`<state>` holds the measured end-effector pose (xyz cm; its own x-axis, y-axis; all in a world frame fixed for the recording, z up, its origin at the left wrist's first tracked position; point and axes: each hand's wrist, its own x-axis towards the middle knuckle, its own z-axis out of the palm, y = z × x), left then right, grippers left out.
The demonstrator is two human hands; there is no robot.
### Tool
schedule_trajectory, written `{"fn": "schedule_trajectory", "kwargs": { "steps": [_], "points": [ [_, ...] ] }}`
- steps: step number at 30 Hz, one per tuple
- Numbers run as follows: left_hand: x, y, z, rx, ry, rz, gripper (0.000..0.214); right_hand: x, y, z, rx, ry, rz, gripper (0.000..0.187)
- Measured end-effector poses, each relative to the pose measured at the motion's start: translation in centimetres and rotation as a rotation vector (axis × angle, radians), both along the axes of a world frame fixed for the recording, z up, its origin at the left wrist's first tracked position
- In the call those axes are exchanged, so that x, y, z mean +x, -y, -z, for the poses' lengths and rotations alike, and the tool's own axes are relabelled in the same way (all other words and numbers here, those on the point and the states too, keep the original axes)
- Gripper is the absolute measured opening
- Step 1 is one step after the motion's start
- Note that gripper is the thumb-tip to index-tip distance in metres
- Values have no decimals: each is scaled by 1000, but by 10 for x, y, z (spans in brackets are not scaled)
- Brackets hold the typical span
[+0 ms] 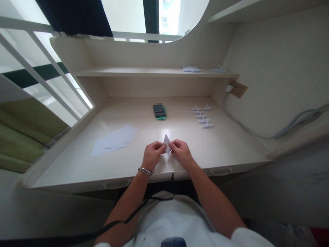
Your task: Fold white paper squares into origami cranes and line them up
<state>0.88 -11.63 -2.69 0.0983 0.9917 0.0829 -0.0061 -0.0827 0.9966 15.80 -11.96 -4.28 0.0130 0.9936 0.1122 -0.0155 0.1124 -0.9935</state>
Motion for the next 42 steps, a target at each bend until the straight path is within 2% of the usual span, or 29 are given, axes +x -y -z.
{"fn": "schedule_trajectory", "kwargs": {
  "steps": [5, 9, 14, 22, 26, 28, 31, 35, 38, 42],
  "points": [
    [1, -2, 2, -38, 39, -12, 22, 0, 2, -3, -21, -19, -3, 27],
    [3, -2, 0, -17, 24, 12, 22, 0, 3, -4, -15, 0, 62, 28],
    [3, 1, -2, 15, 9, -21, 23, 0, 3, -3, -28, -41, 14, 29],
    [3, 1, -1, -18, 13, 5, 27, 0, 0, 1, -23, -87, 51, 28],
    [4, 1, -1, -11, 24, -48, 28, -5, 4, 2, 24, -150, 109, 31],
    [4, 3, -1, 2, 21, -30, 28, -8, 6, 2, 43, -183, 118, 29],
    [2, 5, -1, -22, 96, 50, 30, -12, 11, 1, 6, -336, 88, 27],
    [1, 7, 0, -102, 268, 92, 32, -12, 14, -1, -85, -531, -40, 28],
    [1, 5, 1, -111, 318, 94, 34, -12, 14, 0, -82, -539, -83, 27],
    [1, 3, 3, -107, 340, 121, 37, -14, 13, 4, -24, -458, -25, 25]
  ]
}}
